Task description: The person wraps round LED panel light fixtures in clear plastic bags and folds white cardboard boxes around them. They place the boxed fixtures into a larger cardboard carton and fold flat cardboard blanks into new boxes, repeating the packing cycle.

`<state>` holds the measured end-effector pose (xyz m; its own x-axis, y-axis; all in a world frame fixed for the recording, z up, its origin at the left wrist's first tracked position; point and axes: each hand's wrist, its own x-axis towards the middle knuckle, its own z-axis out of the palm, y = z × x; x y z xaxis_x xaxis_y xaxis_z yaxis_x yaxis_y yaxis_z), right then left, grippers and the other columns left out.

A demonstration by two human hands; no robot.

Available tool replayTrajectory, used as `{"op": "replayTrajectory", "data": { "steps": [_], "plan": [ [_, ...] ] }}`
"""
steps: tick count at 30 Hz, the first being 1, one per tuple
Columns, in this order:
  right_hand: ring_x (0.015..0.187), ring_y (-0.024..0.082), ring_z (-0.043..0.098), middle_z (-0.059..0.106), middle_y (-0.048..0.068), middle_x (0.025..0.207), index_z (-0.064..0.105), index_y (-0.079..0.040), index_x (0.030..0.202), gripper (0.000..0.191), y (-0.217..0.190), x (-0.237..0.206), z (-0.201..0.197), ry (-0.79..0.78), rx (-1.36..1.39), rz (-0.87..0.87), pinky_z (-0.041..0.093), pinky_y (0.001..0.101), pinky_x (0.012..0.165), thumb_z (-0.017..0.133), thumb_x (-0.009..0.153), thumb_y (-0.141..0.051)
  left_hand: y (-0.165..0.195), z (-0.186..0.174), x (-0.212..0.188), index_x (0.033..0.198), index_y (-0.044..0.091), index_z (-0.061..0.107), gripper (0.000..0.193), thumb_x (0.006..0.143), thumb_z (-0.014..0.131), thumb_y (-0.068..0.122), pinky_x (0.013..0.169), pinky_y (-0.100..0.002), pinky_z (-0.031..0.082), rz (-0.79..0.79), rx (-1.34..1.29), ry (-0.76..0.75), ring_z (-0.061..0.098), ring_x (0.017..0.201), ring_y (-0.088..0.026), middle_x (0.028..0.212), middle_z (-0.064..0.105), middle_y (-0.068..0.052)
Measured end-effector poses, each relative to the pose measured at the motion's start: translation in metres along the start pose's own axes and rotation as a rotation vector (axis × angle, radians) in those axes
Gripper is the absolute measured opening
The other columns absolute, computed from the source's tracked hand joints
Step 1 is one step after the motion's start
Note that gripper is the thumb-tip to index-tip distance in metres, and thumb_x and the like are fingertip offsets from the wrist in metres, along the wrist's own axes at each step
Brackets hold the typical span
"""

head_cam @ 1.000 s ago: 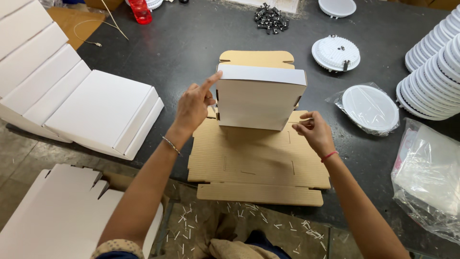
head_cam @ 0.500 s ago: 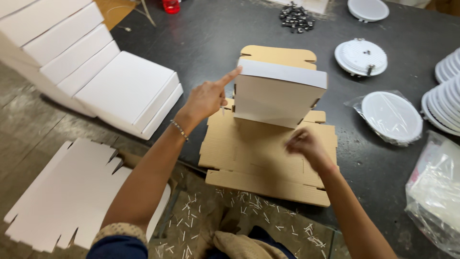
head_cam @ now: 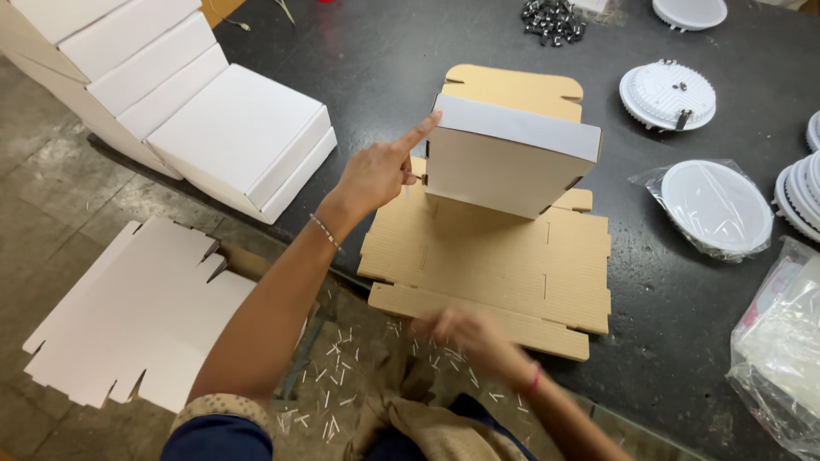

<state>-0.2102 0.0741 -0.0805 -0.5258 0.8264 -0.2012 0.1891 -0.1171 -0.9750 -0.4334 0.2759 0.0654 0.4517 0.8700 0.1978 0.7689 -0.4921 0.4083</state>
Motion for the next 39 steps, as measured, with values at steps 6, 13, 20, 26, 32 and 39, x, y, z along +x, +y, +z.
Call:
{"op": "replayTrajectory", "data": {
  "steps": [6,13,20,26,32,39],
  "plan": [
    [0.126,0.031,0.061,0.060,0.018,0.140,0.040,0.002,0.145,0.095,-0.060,-0.010,-0.100,0.575,1.100,0.046,0.048,0.0475,0.107,0.027,0.092,-0.077,0.001,0.007,-0.063,0.162,0.041,0.021,0.097,0.087,0.064,-0.003,0.070,-0.042,0.059,0.015,-0.078,-0.047,0.074,0.076,-0.023,0.084,0.077,-0.003],
    [0.112,0.023,0.064,0.067,0.007,0.125,0.055,-0.008,0.141,0.065,-0.028,0.000,-0.118,0.568,0.727,0.176,0.052,0.0461,0.091,0.062,0.089,-0.046,-0.058,0.025,-0.172,0.151,0.018,0.044,0.091,0.075,0.094,0.019,0.092,-0.030,0.053,-0.137,-0.438,-0.872,0.075,0.102,-0.014,0.102,0.080,-0.002],
    [0.106,0.024,0.066,0.068,0.011,0.120,0.055,-0.002,0.139,0.057,0.047,-0.018,-0.110,0.568,0.871,0.126,0.054,0.0399,0.088,0.063,0.092,-0.034,-0.074,0.128,-0.164,0.128,-0.001,0.066,0.057,0.096,0.063,0.046,0.089,-0.029,0.061,-0.563,-1.240,0.224,0.073,0.101,-0.019,0.112,0.075,-0.012],
    [0.108,0.033,0.064,0.063,0.027,0.123,0.049,0.009,0.144,0.069,0.058,-0.023,-0.101,0.527,0.683,0.183,0.050,0.0450,0.090,0.059,0.096,-0.039,-0.049,0.149,-0.140,0.108,0.001,0.066,0.045,0.094,0.069,0.044,0.072,-0.027,0.059,-0.635,-1.763,0.350,0.070,0.083,-0.015,0.097,0.072,-0.007],
    [0.121,0.033,0.059,0.056,0.018,0.139,0.035,-0.011,0.157,0.079,0.023,-0.001,-0.069,0.614,0.470,0.279,0.050,0.0490,0.094,0.056,0.084,-0.036,-0.066,0.148,-0.138,0.096,0.003,0.066,0.036,0.092,0.075,0.037,0.050,-0.023,0.049,-0.818,-1.594,0.496,0.059,0.058,-0.009,0.076,0.067,-0.004],
    [0.115,0.037,0.062,0.058,0.028,0.129,0.043,-0.001,0.151,0.075,-0.014,0.040,-0.024,0.699,0.617,0.356,0.051,0.0513,0.091,0.057,0.091,-0.043,-0.115,0.132,-0.142,0.096,0.003,0.064,0.032,0.101,0.067,0.034,0.059,-0.024,0.052,-0.692,-1.663,0.549,0.059,0.064,-0.008,0.078,0.065,-0.004]
  ]
}}
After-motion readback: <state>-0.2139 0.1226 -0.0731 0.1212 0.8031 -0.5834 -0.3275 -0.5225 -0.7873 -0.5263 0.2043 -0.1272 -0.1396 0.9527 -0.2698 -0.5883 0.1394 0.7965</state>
